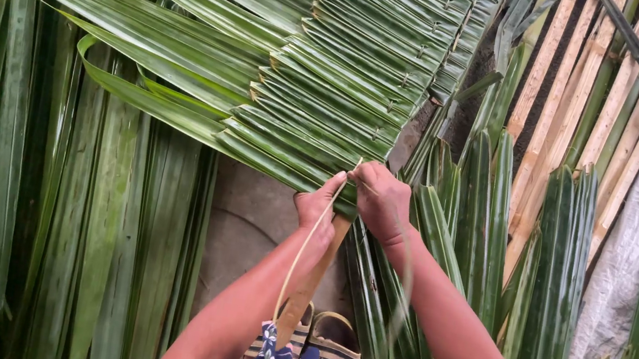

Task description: Weaving palm leaves onto a wooden frame to create a thatched panel

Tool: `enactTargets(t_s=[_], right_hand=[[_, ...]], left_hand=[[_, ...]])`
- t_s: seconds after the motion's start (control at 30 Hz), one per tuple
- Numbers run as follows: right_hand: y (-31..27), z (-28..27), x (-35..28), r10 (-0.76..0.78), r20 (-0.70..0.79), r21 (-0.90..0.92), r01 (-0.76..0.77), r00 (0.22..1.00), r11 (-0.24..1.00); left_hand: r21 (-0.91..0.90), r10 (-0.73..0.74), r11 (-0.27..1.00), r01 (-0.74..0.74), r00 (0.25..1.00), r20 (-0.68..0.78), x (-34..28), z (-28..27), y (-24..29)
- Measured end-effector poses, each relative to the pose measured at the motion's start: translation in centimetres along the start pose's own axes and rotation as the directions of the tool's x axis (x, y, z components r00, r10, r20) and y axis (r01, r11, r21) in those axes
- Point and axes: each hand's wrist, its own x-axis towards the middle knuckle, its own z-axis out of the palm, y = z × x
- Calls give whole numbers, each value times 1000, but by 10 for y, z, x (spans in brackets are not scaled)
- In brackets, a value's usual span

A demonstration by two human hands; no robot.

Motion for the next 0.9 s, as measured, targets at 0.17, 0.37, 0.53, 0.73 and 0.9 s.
enactTargets(t_s=[0.17, 0.37, 0.53, 0.73, 0.9], right_hand=[[7, 5, 0, 24, -60, 33, -22, 998, 999], [9, 8, 0, -50, -81, 58, 55, 995, 997], [1, -29, -2, 281, -64, 392, -234, 958, 890], [5, 22, -28, 541, 34, 746, -381, 840, 546], [11, 75, -28, 519, 69, 882, -295, 852, 367]], left_hand=[[78, 8, 997, -10, 1000, 27, 0, 3, 0], [321, -48, 944, 80, 993, -105, 26, -13, -22], [367, 31, 930, 13, 993, -113, -47, 18, 52], [392, 69, 919, -34, 995, -75, -39, 12, 63], [393, 77, 918, -54, 996, -43, -57, 21, 82]])
